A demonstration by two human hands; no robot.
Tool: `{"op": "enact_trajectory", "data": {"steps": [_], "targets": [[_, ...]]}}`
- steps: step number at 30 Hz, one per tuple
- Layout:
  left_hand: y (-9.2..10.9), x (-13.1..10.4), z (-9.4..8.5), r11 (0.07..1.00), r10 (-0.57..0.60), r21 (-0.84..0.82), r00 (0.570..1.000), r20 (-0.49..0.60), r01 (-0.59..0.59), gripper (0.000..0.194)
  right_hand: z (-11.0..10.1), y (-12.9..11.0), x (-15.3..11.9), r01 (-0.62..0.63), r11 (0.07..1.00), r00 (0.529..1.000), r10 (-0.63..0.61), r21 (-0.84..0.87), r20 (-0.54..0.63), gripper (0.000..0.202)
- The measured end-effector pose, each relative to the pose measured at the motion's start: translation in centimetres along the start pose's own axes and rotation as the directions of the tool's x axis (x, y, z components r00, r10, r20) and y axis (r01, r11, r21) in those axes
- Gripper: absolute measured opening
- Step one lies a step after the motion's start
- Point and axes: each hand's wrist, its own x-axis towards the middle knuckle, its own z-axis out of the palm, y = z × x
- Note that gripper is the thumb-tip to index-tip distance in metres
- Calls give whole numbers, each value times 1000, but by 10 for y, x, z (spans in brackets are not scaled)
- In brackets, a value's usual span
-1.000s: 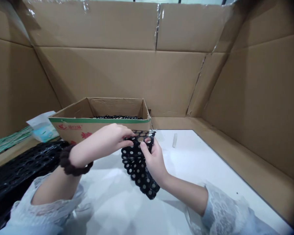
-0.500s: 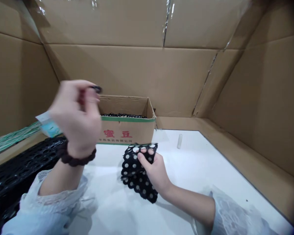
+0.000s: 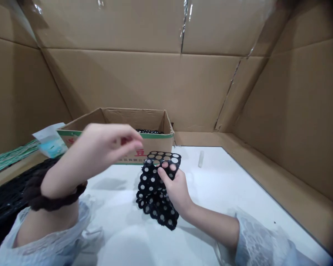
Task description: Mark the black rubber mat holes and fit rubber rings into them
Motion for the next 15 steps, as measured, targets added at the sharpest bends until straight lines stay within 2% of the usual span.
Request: {"op": "enact_trajectory", "data": {"steps": [1, 2, 3, 5, 8, 11, 12, 13, 14, 15], "targets": [[2, -1, 4, 996, 86, -49, 980, 181, -79, 23, 0, -1, 0, 13, 1000, 1000, -13, 16, 7, 13], [3, 0, 11, 988, 150, -89, 933, 328, -128, 23, 0, -1, 0, 23, 999, 1000, -24, 32, 14, 12], [3, 1, 20, 983, 183, -110, 886, 425, -150, 23, 0, -2, 0, 32, 999, 999, -33, 44, 20, 11], [1, 6, 37, 983, 183, -107, 853, 490, -150, 20, 1, -3, 0, 43, 997, 999, -45, 56, 29, 11], [2, 18, 51, 984, 150, -156, 857, 493, -83, 13, 0, -5, 1, 53, 997, 998, -54, 49, 35, 11], [1, 25, 43, 939, 142, -340, 834, 534, 57, 16, -1, -7, -1, 62, 997, 997, -63, 37, 36, 14], [-1, 25, 37, 915, 116, -387, 844, 523, 114, 18, -1, -7, -2, 60, 998, 998, -61, 30, 34, 15], [-4, 24, 30, 901, 42, -401, 889, 456, 164, 21, -1, -6, -4, 49, 999, 998, -50, 17, 27, 16], [-9, 21, 23, 899, -76, -388, 944, 320, 204, 24, 0, -4, -7, 29, 1000, 999, -29, 4, 18, 16], [-14, 18, 17, 904, -202, -354, 969, 143, 241, 28, 1, -1, -9, -4, 1000, 1000, 4, -23, 19, 17]]}}
